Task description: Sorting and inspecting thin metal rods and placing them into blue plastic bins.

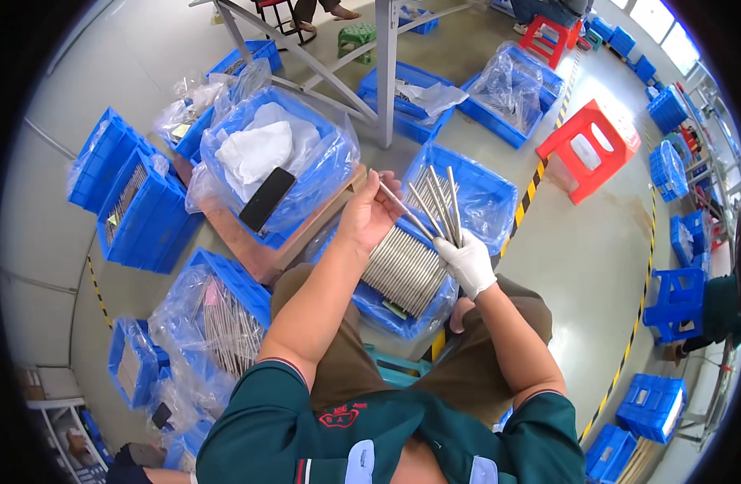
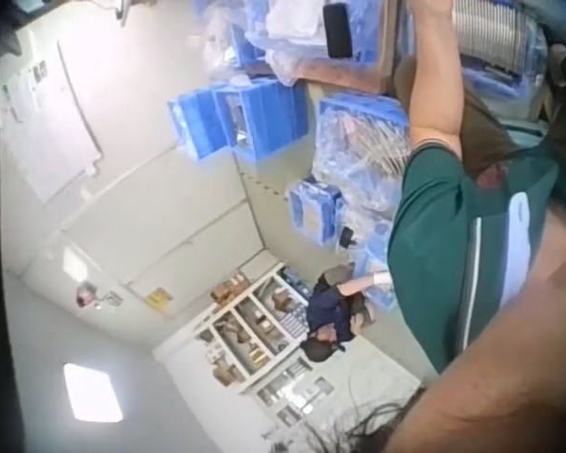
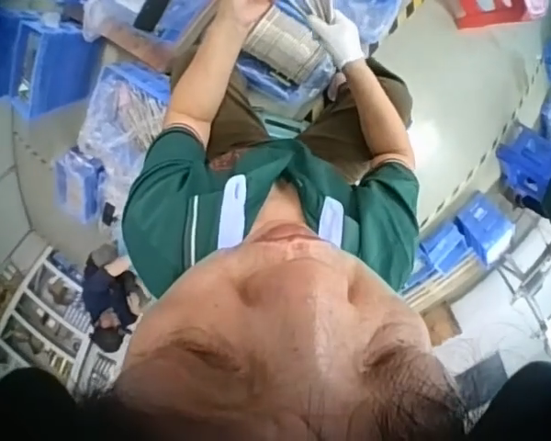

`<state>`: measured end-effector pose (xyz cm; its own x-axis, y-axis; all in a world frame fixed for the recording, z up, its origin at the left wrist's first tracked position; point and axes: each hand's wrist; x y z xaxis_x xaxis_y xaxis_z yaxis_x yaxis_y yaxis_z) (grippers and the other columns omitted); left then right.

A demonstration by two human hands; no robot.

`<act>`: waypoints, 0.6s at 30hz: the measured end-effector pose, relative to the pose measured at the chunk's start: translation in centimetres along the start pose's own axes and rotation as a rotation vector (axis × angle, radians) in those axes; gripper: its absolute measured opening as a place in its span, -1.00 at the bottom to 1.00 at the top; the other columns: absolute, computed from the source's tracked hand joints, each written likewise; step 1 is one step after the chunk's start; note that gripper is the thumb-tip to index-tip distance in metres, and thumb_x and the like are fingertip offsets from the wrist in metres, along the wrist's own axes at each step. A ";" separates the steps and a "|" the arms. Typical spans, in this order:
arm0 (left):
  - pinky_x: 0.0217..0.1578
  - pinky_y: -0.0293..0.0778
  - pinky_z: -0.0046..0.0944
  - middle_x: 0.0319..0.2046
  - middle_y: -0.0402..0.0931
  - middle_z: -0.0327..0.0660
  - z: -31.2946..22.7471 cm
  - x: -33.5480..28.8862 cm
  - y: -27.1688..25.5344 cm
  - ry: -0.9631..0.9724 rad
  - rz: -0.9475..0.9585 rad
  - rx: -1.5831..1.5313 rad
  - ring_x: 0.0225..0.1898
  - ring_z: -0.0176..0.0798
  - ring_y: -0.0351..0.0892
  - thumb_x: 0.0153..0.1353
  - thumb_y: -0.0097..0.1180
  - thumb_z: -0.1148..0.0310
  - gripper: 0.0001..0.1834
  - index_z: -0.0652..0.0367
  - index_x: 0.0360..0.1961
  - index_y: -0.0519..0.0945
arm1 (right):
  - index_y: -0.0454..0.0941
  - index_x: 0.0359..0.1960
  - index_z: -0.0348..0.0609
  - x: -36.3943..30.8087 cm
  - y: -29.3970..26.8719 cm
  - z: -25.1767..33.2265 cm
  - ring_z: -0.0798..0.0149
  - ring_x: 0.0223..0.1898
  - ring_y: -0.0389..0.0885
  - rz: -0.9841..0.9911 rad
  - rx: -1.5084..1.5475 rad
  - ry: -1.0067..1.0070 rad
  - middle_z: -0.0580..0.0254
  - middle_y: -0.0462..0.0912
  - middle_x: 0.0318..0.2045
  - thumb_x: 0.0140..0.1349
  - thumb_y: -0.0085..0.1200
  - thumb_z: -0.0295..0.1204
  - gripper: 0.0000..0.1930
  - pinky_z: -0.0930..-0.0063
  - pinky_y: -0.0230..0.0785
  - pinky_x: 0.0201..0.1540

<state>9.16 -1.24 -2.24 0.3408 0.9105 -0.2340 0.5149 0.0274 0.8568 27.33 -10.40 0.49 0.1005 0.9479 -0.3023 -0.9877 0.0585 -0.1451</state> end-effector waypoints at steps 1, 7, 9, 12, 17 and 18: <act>-0.22 0.45 -0.22 -0.39 0.54 -0.25 -0.1 0.1 0.0 -0.003 0.020 -0.012 -0.30 -0.27 0.51 0.12 0.18 0.09 -0.66 0.12 -0.23 0.54 | 0.41 -0.45 -0.15 0.0 0.1 0.1 0.56 -0.75 0.27 -0.002 -0.046 0.007 0.40 0.40 -0.70 0.16 0.08 -0.36 -0.84 0.68 0.09 -0.70; -0.23 0.48 -0.24 -0.37 0.55 -0.23 0.1 0.4 0.2 0.016 0.044 -0.036 -0.31 -0.26 0.53 0.12 0.18 0.12 -0.66 0.15 -0.22 0.53 | 0.44 -0.42 -0.22 0.2 0.2 0.6 0.54 -0.67 0.34 0.033 0.138 0.114 0.37 0.44 -0.66 0.14 0.09 -0.36 -0.82 0.64 0.17 -0.61; -0.24 0.48 -0.24 -0.36 0.56 -0.22 0.5 0.3 0.6 0.016 0.049 0.019 -0.30 -0.25 0.54 0.12 0.18 0.15 -0.67 0.16 -0.21 0.53 | 0.44 -0.43 -0.22 0.4 0.3 0.7 0.54 -0.67 0.35 0.017 0.149 0.107 0.37 0.44 -0.66 0.14 0.08 -0.35 -0.82 0.64 0.18 -0.62; -0.20 0.46 -0.23 -0.34 0.56 -0.23 2.6 -0.3 0.8 -0.061 0.096 0.101 -0.27 -0.26 0.54 0.13 0.16 0.16 -0.67 0.14 -0.18 0.52 | 0.44 -0.45 -0.23 1.4 0.6 0.3 0.52 -0.67 0.37 -0.026 0.161 0.012 0.36 0.45 -0.67 0.13 0.07 -0.35 -0.81 0.61 0.20 -0.61; -0.18 0.43 -0.24 -0.31 0.53 -0.29 3.2 -0.6 1.1 -0.082 0.113 0.189 -0.24 -0.31 0.51 0.15 0.14 0.12 -0.68 0.08 -0.17 0.51 | 0.42 -0.49 -0.22 2.3 1.0 -0.6 0.51 -0.68 0.35 -0.027 0.267 0.020 0.37 0.42 -0.69 0.12 0.08 -0.35 -0.80 0.60 0.17 -0.64; -0.18 0.43 -0.24 -0.31 0.53 -0.29 3.0 -0.9 1.0 -0.086 0.112 0.191 -0.24 -0.31 0.51 0.15 0.14 0.12 -0.68 0.08 -0.17 0.51 | 0.42 -0.49 -0.22 2.0 1.0 -0.2 0.51 -0.68 0.34 0.007 0.313 0.047 0.37 0.41 -0.69 0.12 0.09 -0.35 -0.80 0.59 0.16 -0.64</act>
<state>11.78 -3.27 -2.56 0.4657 0.8649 -0.1872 0.6065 -0.1579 0.7792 26.57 -8.50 -0.49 0.0913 0.9334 -0.3469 -0.9766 0.1521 0.1520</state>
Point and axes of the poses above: each hand's wrist, its own x-axis towards the middle knuckle, its own y-axis out of the palm, z = x × y
